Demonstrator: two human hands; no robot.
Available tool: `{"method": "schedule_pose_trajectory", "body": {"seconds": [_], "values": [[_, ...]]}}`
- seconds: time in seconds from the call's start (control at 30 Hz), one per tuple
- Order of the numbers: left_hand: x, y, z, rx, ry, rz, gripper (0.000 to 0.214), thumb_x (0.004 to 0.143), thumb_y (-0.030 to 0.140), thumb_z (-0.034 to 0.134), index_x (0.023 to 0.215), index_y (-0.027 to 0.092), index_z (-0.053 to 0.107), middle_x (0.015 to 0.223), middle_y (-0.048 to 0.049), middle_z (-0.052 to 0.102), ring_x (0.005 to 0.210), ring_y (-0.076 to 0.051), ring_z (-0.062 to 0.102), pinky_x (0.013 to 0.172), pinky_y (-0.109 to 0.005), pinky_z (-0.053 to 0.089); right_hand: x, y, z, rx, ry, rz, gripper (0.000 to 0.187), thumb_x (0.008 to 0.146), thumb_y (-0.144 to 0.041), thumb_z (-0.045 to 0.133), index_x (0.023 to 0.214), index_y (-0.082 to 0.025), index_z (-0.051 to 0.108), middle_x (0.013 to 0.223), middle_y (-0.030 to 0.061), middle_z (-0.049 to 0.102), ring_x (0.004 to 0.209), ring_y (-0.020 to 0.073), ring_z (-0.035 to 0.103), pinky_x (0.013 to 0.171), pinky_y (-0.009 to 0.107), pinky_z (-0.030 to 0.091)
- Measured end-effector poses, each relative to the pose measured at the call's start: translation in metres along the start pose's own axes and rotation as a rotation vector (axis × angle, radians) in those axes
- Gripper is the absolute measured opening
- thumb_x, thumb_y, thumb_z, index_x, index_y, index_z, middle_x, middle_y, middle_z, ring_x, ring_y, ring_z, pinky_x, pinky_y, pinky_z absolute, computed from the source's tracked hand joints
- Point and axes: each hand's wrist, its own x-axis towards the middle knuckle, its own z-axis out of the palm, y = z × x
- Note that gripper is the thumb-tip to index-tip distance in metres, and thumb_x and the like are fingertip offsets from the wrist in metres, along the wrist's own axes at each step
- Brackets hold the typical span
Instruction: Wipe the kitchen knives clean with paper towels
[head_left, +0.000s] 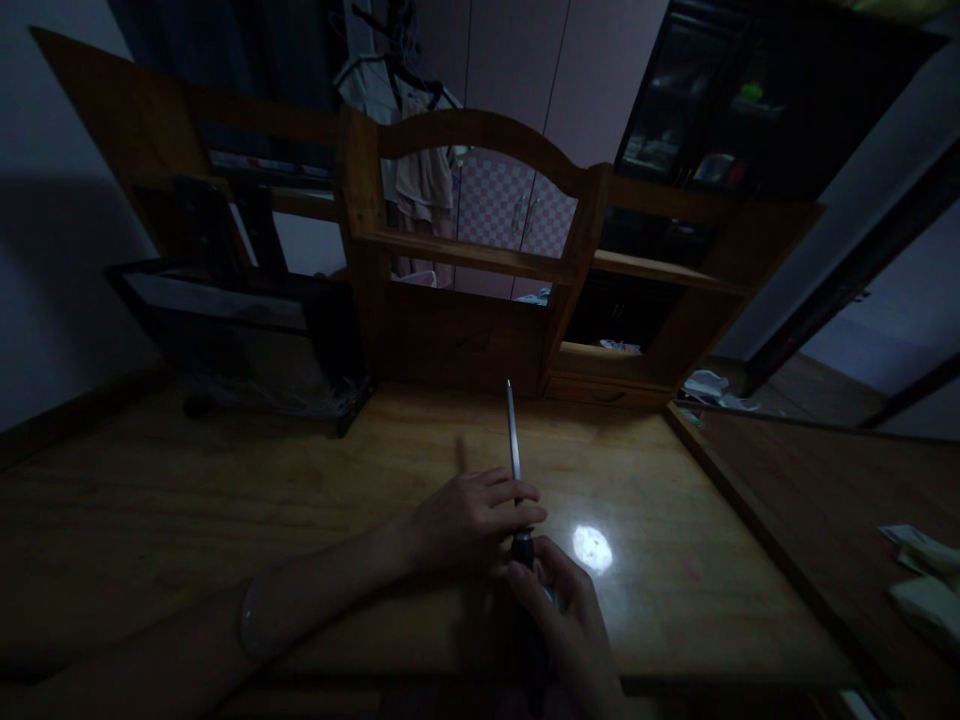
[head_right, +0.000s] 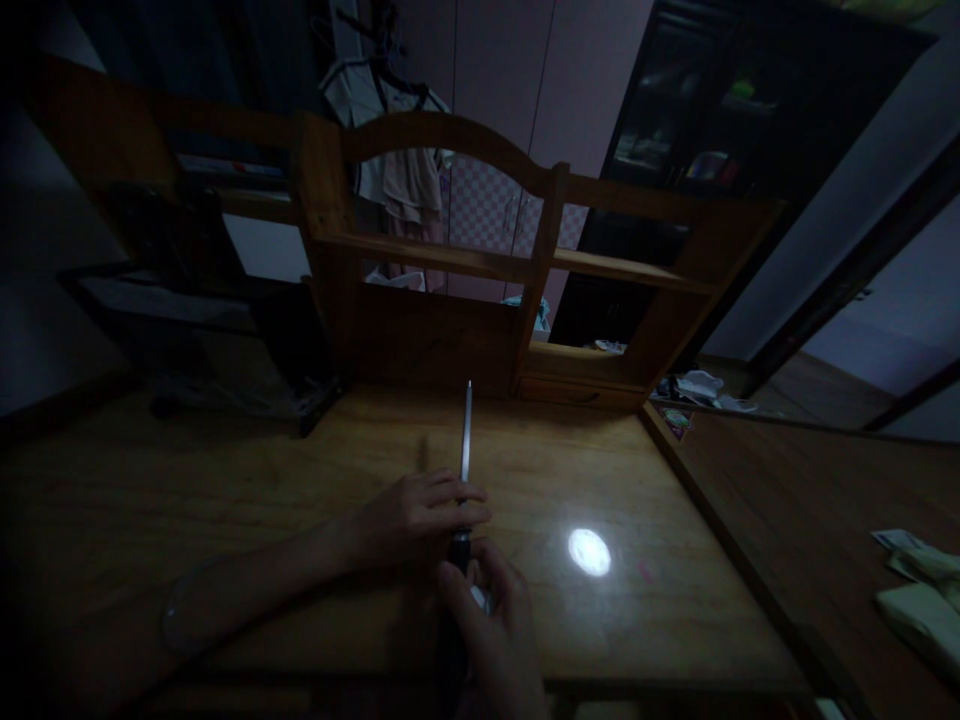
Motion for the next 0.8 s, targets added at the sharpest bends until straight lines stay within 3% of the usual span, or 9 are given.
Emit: {"method": "schedule_pose_trajectory", "body": {"seconds": [0.17,0.37,0.53,0.67,0.8], "values": [[0.0,0.002,0.001,0.016,-0.007,0.001,0.029,0.093,0.028,0.045,0.117,0.022,0.06,0.119,-0.0132,0.059,0.105,-0.026,0.055,0.089,-0.034,0.042,-0.001,0.006,0.001,0.065,0.029,0.006,0.033,0.077,-0.048,0.068,0.091,-0.018,0.068,0.079,0.0022,0.061,0.077,0.02,0.056,0.067,0.026,0.045],[-0.003,0.0,0.004,0.131,0.039,0.047,0.02,0.092,0.023,0.049,0.108,0.023,0.061,0.111,-0.0106,0.059,0.106,-0.024,0.053,0.085,-0.033,0.047,-0.005,0.016,0.0,0.197,0.255,0.078,0.042,0.069,-0.052,0.074,0.097,-0.021,0.071,0.104,0.005,0.068,0.106,0.0268,0.057,0.084,0.03,0.047],[-0.005,-0.002,0.003,0.234,0.13,0.148,0.015,0.092,0.018,0.049,0.1,0.021,0.061,0.113,-0.0095,0.059,0.114,-0.023,0.05,0.089,-0.032,0.049,-0.006,0.017,0.001,0.26,0.102,0.128,0.039,0.068,-0.049,0.075,0.09,-0.017,0.071,0.093,0.0055,0.07,0.092,0.0251,0.062,0.077,0.029,0.049],[-0.006,-0.007,0.003,0.273,0.121,0.228,0.016,0.091,0.016,0.051,0.103,0.02,0.061,0.109,-0.0086,0.062,0.118,-0.022,0.05,0.097,-0.034,0.047,-0.01,0.018,0.007,0.274,0.233,0.138,0.044,0.067,-0.045,0.077,0.101,-0.02,0.07,0.11,0.0062,0.067,0.105,0.0268,0.059,0.083,0.031,0.049],[-0.006,-0.011,0.005,0.262,0.161,0.212,0.016,0.089,0.016,0.053,0.103,0.019,0.061,0.106,-0.0099,0.062,0.114,-0.024,0.052,0.096,-0.036,0.048,-0.011,0.017,0.005,0.222,0.224,0.134,0.041,0.069,-0.048,0.075,0.098,-0.02,0.072,0.106,0.0065,0.068,0.102,0.026,0.06,0.081,0.03,0.05]]}}
